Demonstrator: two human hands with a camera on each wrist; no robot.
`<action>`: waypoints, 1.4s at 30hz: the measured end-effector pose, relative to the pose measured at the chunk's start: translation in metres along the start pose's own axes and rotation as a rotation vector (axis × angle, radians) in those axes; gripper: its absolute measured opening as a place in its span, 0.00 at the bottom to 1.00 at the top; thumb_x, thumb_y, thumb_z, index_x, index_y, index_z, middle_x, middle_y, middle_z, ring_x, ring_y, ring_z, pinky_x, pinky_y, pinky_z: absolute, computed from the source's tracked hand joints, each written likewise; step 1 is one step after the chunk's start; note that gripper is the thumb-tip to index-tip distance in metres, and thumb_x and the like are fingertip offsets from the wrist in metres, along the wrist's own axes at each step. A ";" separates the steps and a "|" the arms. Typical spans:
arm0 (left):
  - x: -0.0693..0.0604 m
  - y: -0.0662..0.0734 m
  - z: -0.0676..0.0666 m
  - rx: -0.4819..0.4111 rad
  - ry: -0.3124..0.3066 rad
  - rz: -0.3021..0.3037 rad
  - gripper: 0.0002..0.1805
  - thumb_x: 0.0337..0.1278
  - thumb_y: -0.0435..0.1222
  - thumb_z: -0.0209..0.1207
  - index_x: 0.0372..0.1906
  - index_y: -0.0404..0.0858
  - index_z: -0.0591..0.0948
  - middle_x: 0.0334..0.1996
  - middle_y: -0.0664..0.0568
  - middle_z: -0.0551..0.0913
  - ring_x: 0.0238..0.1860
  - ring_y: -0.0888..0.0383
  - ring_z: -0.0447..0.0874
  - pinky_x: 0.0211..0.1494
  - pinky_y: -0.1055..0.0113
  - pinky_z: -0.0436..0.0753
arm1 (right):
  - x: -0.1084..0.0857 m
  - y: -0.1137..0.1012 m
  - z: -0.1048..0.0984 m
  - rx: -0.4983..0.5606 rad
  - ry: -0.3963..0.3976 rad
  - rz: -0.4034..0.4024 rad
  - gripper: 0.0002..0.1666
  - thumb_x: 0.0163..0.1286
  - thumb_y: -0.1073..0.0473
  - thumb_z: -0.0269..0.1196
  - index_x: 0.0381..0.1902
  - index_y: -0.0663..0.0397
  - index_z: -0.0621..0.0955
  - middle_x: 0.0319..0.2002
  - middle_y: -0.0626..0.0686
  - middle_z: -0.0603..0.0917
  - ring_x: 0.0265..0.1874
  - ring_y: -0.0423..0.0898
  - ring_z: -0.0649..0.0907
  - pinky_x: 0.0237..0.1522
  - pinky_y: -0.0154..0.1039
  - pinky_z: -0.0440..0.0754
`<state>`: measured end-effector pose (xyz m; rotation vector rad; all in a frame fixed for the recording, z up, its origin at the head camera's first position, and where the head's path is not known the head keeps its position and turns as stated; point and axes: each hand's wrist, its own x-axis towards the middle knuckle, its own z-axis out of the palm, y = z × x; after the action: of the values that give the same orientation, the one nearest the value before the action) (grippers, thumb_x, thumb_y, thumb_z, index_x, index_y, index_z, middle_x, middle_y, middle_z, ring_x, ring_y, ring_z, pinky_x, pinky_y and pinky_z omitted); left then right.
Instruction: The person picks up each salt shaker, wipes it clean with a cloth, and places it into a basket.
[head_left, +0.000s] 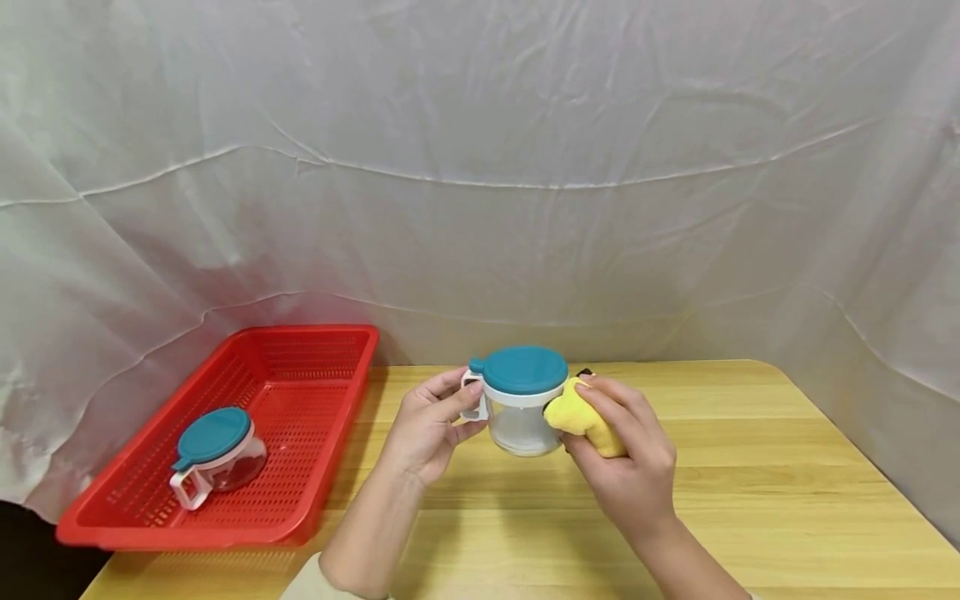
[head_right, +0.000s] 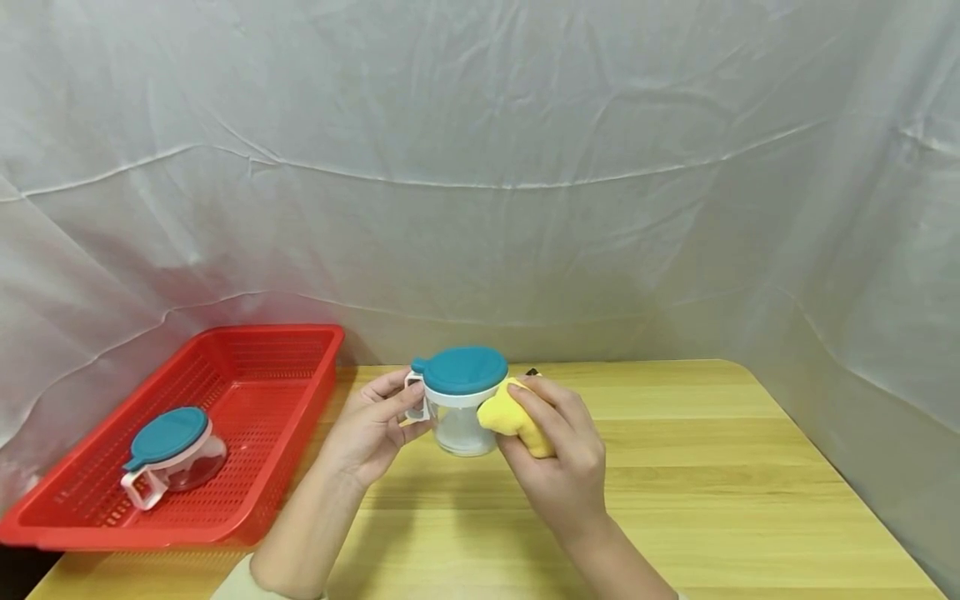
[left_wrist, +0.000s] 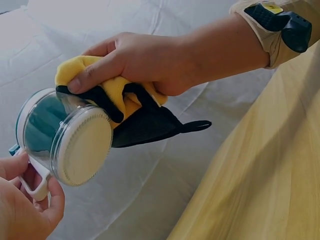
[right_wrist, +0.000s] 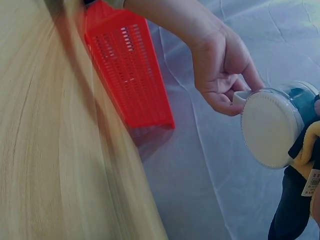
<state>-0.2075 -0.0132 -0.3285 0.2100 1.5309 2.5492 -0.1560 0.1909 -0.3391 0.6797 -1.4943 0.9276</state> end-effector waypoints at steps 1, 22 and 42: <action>0.000 0.000 0.000 0.001 0.004 0.002 0.07 0.56 0.30 0.67 0.34 0.47 0.88 0.32 0.55 0.83 0.35 0.58 0.80 0.42 0.60 0.84 | 0.000 0.000 0.000 -0.007 -0.001 0.002 0.22 0.65 0.51 0.68 0.40 0.70 0.85 0.40 0.66 0.83 0.46 0.45 0.83 0.54 0.28 0.79; -0.007 -0.005 0.012 0.055 0.147 0.144 0.10 0.50 0.27 0.70 0.40 0.37 0.88 0.31 0.54 0.85 0.33 0.59 0.83 0.37 0.64 0.87 | -0.002 0.001 0.004 -0.090 -0.003 -0.040 0.20 0.67 0.51 0.65 0.39 0.68 0.86 0.38 0.65 0.84 0.42 0.51 0.83 0.54 0.27 0.79; -0.007 -0.008 0.014 0.131 0.258 0.249 0.15 0.50 0.25 0.69 0.46 0.29 0.84 0.30 0.54 0.84 0.33 0.59 0.82 0.36 0.65 0.87 | -0.011 -0.006 0.012 -0.203 -0.098 -0.192 0.15 0.69 0.54 0.63 0.40 0.62 0.87 0.39 0.61 0.86 0.35 0.56 0.84 0.53 0.31 0.81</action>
<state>-0.1979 0.0008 -0.3289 0.0948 1.8754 2.7575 -0.1553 0.1768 -0.3484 0.7132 -1.5549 0.5946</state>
